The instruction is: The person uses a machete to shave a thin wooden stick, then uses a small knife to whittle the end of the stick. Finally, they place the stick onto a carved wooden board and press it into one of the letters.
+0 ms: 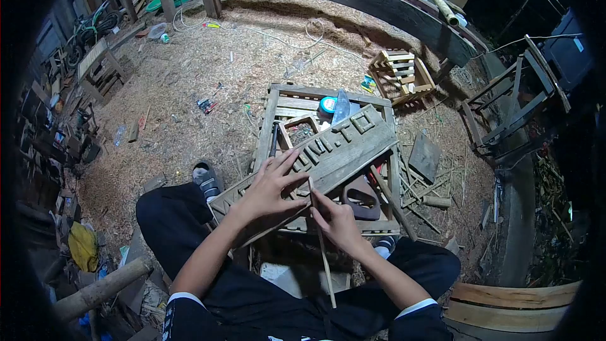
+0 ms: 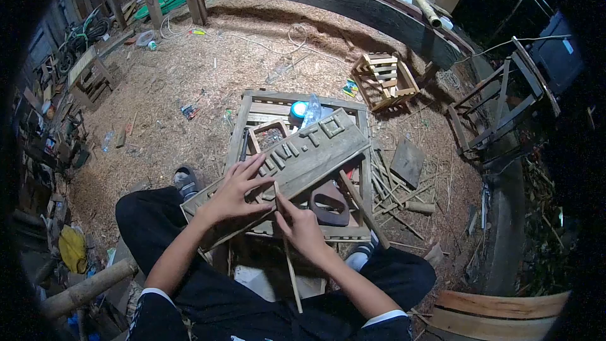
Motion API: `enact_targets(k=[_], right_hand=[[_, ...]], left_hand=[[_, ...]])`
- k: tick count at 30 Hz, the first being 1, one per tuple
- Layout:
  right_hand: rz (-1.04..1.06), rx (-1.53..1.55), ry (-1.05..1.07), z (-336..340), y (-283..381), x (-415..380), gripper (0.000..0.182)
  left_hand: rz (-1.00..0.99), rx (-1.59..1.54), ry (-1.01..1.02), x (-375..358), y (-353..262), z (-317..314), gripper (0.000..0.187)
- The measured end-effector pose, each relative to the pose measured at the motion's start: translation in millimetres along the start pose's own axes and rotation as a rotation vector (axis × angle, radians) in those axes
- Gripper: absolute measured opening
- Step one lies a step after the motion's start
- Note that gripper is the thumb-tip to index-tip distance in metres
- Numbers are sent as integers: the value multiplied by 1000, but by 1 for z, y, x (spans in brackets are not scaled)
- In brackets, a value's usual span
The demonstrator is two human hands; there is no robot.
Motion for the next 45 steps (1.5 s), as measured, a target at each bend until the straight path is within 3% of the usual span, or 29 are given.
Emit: enact_targets(k=[23,45], right_hand=[[-82,81,40,-3,-1,-1,47],[-75,50,31,-8,-6,-3,49]], left_hand=[[-14,-54,-96,-1,6,1,38],[-15,-21,-95,-2,1,1,34]])
Point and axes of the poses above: each hand's wrist, its own x-axis towards the middle knuckle, its own z-axis out of the back of the hand, y = z × x, the point moved 10 cm from there along x, towards the middle knuckle, and after that the axes turned 10 degrees about y, right-handed, at the moved point
